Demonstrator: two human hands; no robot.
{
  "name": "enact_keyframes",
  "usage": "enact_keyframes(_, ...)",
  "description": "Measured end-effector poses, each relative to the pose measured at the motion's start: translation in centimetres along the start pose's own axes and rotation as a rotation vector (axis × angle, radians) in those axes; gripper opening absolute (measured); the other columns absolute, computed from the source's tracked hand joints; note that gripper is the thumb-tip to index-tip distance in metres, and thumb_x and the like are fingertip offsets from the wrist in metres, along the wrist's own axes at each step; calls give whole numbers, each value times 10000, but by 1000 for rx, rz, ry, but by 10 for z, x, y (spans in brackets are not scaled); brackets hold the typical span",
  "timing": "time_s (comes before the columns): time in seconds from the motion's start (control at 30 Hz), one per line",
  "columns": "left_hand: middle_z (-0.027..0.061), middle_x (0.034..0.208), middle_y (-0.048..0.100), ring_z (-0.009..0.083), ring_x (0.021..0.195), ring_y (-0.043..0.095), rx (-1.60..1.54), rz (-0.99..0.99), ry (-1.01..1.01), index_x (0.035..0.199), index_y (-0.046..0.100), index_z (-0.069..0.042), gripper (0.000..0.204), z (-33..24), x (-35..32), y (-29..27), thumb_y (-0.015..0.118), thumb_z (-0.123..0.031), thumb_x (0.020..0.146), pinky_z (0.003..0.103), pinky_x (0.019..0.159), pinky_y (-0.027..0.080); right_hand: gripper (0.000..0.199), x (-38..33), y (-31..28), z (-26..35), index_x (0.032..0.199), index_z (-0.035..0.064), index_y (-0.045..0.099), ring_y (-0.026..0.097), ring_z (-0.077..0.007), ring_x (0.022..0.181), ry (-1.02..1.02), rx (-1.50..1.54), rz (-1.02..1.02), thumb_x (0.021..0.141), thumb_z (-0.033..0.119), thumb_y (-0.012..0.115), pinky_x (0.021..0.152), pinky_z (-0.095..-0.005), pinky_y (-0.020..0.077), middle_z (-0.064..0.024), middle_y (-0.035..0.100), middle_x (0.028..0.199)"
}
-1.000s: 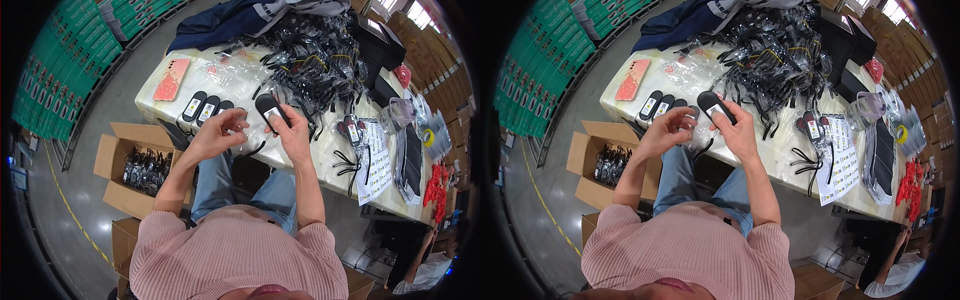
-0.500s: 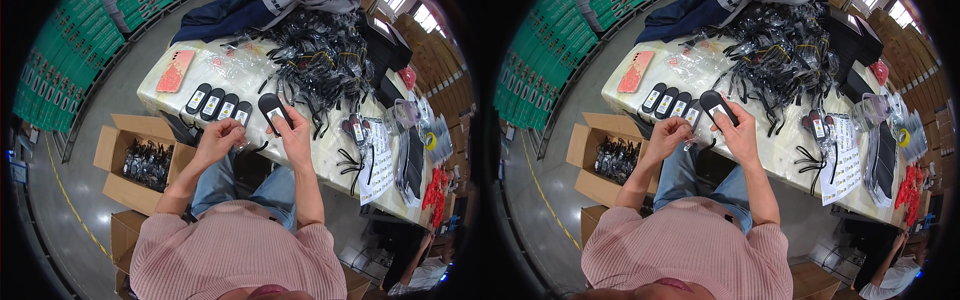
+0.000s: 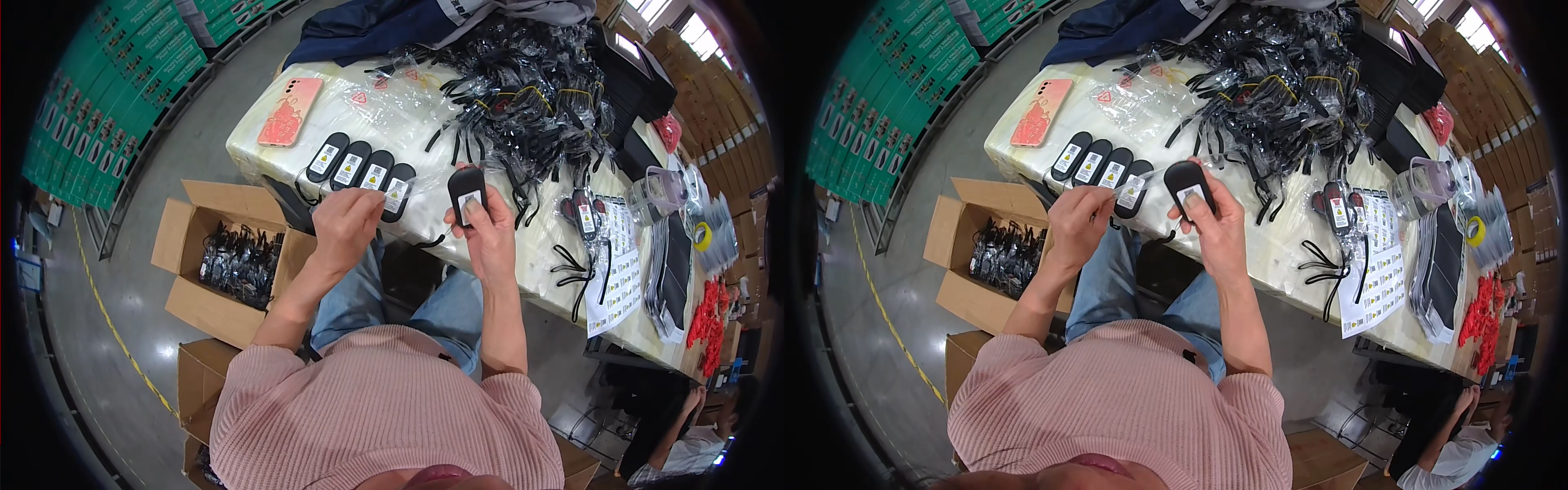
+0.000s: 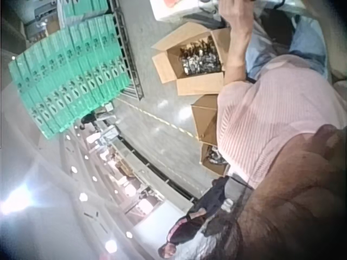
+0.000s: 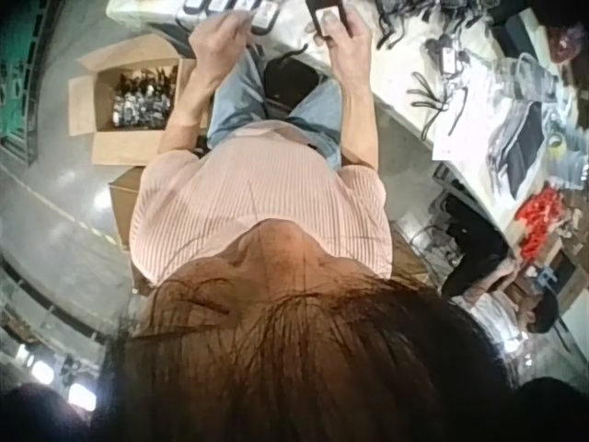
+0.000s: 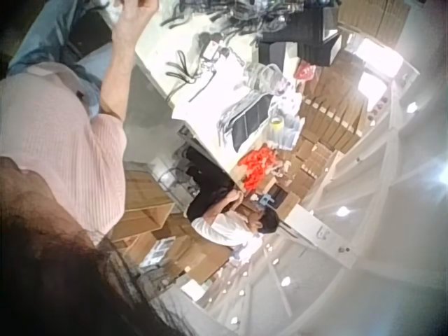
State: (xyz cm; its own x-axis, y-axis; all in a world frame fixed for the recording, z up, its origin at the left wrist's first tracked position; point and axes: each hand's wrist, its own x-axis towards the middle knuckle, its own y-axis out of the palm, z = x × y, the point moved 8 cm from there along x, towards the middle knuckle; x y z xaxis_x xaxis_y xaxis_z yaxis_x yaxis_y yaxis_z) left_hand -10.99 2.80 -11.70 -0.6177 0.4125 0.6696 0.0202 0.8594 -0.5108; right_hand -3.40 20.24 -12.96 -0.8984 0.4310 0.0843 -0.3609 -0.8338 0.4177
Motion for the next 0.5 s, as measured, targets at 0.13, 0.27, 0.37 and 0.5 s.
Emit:
enact_keyframes(0.13,57,815,607,216,727,599,191,-127,316,821,626,-69,216,-28,-2,-12,646,7,620,309,628,455,280,-6,13,6,1096,2,545,577,-112,683,-15,-10,70,874,172,566,541,-213,404,-64,616,848)
enact_keyframes(0.27,64,881,604,220,780,600,200,-129,425,812,615,-68,227,-37,-6,-13,644,2,598,323,660,456,278,-4,5,5,1084,-2,553,571,-102,661,-15,-101,19,870,174,572,528,-202,400,-68,618,822)
enact_keyframes(0.37,74,922,595,226,821,601,169,-127,454,838,608,-55,255,-39,-11,-15,642,2,592,332,702,465,271,-2,-4,0,1066,-10,563,563,-93,638,-13,-144,1,867,175,574,519,-196,394,-67,618,784)
enact_keyframes(0.5,81,988,589,186,886,595,-604,77,-120,903,598,-41,260,-1,-7,-1,628,27,654,307,767,472,260,2,-6,2,1039,-22,576,551,-80,615,-38,-217,5,863,170,578,510,-190,387,-64,613,730)
